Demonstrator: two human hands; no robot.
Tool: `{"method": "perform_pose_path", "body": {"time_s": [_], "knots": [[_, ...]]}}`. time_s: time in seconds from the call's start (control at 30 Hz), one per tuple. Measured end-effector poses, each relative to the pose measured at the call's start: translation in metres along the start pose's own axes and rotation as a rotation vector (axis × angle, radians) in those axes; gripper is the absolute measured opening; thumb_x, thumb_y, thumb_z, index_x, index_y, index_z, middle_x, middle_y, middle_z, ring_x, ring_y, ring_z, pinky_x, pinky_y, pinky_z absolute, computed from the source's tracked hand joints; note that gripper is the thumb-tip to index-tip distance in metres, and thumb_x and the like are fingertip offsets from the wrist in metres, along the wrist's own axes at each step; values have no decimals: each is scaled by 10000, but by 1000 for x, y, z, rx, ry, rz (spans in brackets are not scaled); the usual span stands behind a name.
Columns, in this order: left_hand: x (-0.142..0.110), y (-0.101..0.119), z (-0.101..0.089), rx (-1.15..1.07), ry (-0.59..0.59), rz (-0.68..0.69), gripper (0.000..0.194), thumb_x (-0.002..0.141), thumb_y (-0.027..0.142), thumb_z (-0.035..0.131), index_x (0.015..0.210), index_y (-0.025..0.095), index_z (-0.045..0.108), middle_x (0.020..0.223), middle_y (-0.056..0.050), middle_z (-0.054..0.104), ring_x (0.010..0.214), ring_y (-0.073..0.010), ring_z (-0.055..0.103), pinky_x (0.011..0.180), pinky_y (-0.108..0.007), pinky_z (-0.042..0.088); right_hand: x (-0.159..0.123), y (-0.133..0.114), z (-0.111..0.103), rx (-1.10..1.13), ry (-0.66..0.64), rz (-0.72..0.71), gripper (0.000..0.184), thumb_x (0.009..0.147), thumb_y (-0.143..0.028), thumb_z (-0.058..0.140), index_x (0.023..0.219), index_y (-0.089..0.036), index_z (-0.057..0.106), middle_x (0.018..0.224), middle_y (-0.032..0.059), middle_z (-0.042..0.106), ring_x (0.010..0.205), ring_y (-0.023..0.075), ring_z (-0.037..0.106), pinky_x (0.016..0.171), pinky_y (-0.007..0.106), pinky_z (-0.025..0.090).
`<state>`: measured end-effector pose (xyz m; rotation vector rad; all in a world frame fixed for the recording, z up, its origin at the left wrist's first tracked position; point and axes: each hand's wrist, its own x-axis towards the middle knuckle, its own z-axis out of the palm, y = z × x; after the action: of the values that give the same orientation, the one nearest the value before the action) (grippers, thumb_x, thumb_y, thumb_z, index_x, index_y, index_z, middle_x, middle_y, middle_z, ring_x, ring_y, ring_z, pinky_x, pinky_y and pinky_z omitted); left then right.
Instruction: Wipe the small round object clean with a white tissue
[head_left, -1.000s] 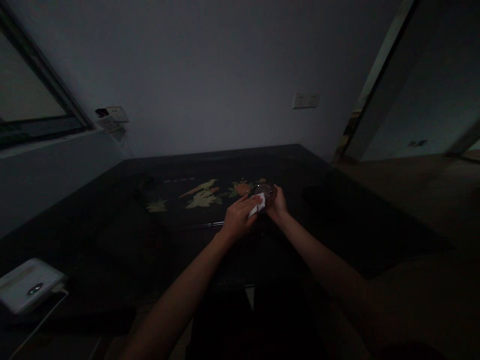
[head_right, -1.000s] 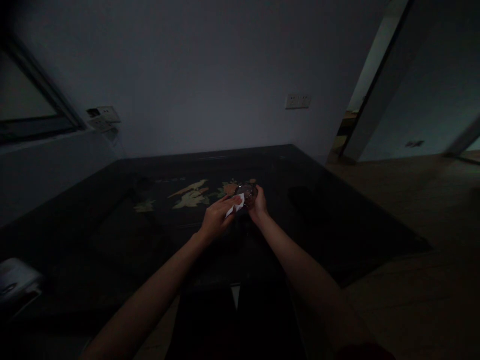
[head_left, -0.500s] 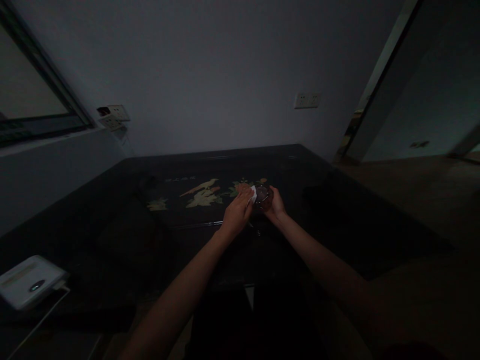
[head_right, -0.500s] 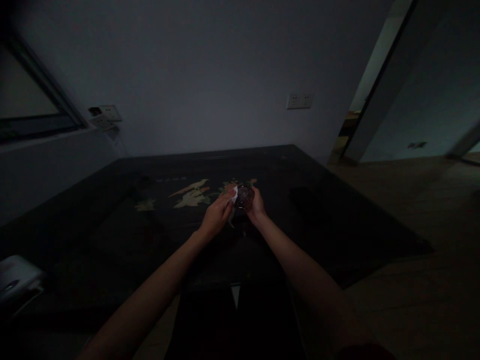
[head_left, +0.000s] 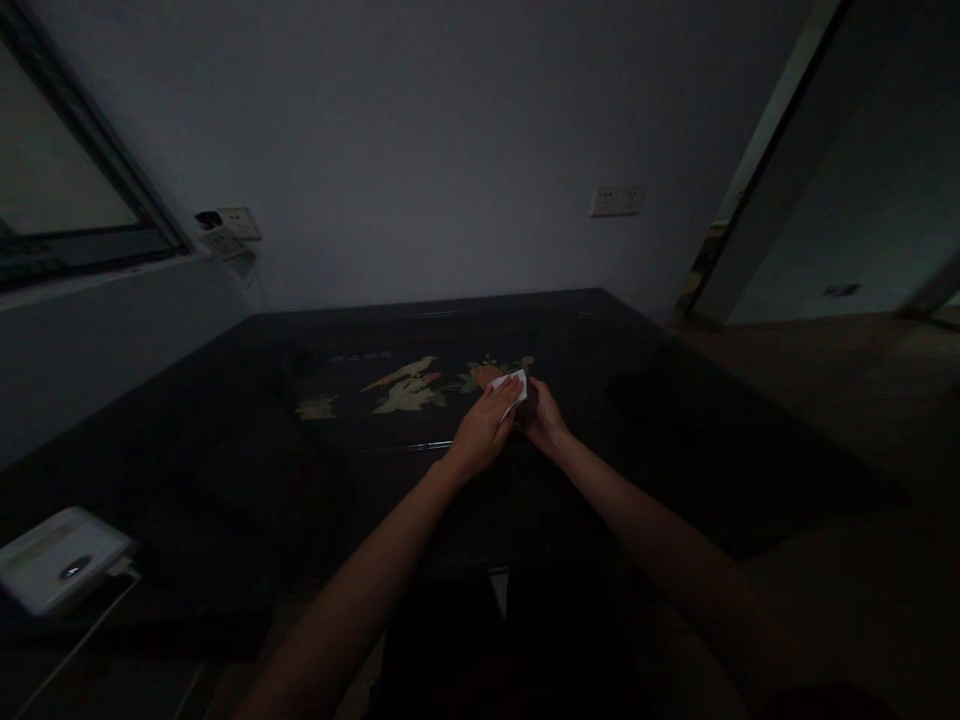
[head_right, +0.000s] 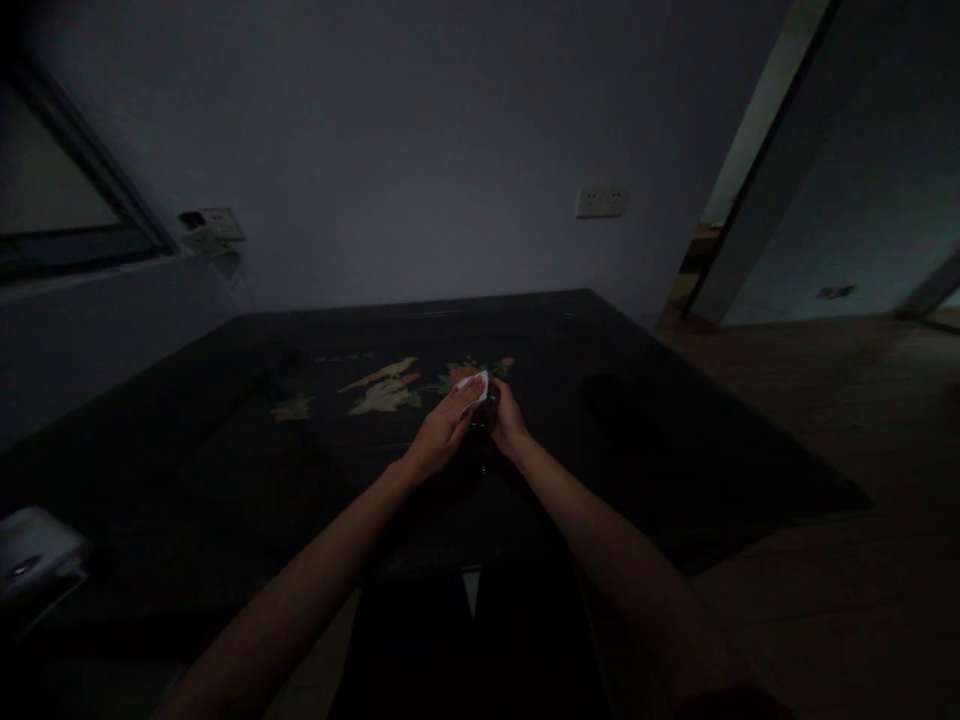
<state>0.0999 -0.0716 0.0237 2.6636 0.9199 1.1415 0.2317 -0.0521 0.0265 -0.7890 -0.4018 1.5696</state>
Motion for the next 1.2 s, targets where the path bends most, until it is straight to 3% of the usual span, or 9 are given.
{"method": "perform_pose_path", "body": {"time_s": [0.2, 0.43, 0.63, 0.83, 1.07, 1.2], "knots": [[-1, 7, -6, -30, -2, 86, 476, 932, 159, 348, 1399, 182, 435, 1438, -100, 478, 1380, -168, 373, 1161, -452, 296, 0, -5, 0, 52, -4, -45, 260, 874, -256, 445, 689, -210, 622, 592, -28, 672, 558, 124, 608, 582, 213, 509], [-4, 8, -11, 8, 42, 90, 456, 866, 154, 441, 1305, 225, 543, 1314, -59, 605, 1254, -192, 535, 1117, -454, 382, 3, -8, -1, -26, -28, -44, 294, 866, -356, 427, 700, -222, 630, 551, -7, 645, 661, 183, 660, 635, 285, 536], [-8, 2, -11, 30, 82, 69, 423, 856, 158, 445, 1247, 240, 586, 1234, -35, 660, 1166, -186, 604, 1098, -452, 409, 5, -10, -3, -42, 3, -55, 304, 863, -364, 419, 692, -224, 629, 574, -14, 659, 623, 183, 654, 625, 299, 533], [-5, 6, -10, 15, 13, 154, 496, 882, 145, 420, 1372, 201, 470, 1365, -83, 561, 1299, -189, 489, 1139, -446, 345, 6, -6, -4, -14, 19, -67, 295, 870, -328, 431, 695, -209, 637, 566, -25, 645, 579, 147, 624, 624, 253, 514], [0, 7, -2, 39, -63, 74, 562, 931, 214, 384, 1483, 187, 282, 1517, -142, 347, 1422, -198, 289, 1167, -463, 258, 9, 0, -5, 5, 5, -69, 237, 851, -289, 467, 711, -215, 643, 611, -37, 666, 575, 130, 615, 628, 235, 508], [0, 3, -1, 74, -66, 20, 604, 911, 232, 433, 1488, 173, 262, 1520, -159, 338, 1428, -218, 276, 1164, -476, 256, 9, 0, -5, 3, -16, -73, 237, 857, -300, 467, 723, -218, 644, 640, -30, 684, 602, 138, 639, 637, 241, 519]]}}
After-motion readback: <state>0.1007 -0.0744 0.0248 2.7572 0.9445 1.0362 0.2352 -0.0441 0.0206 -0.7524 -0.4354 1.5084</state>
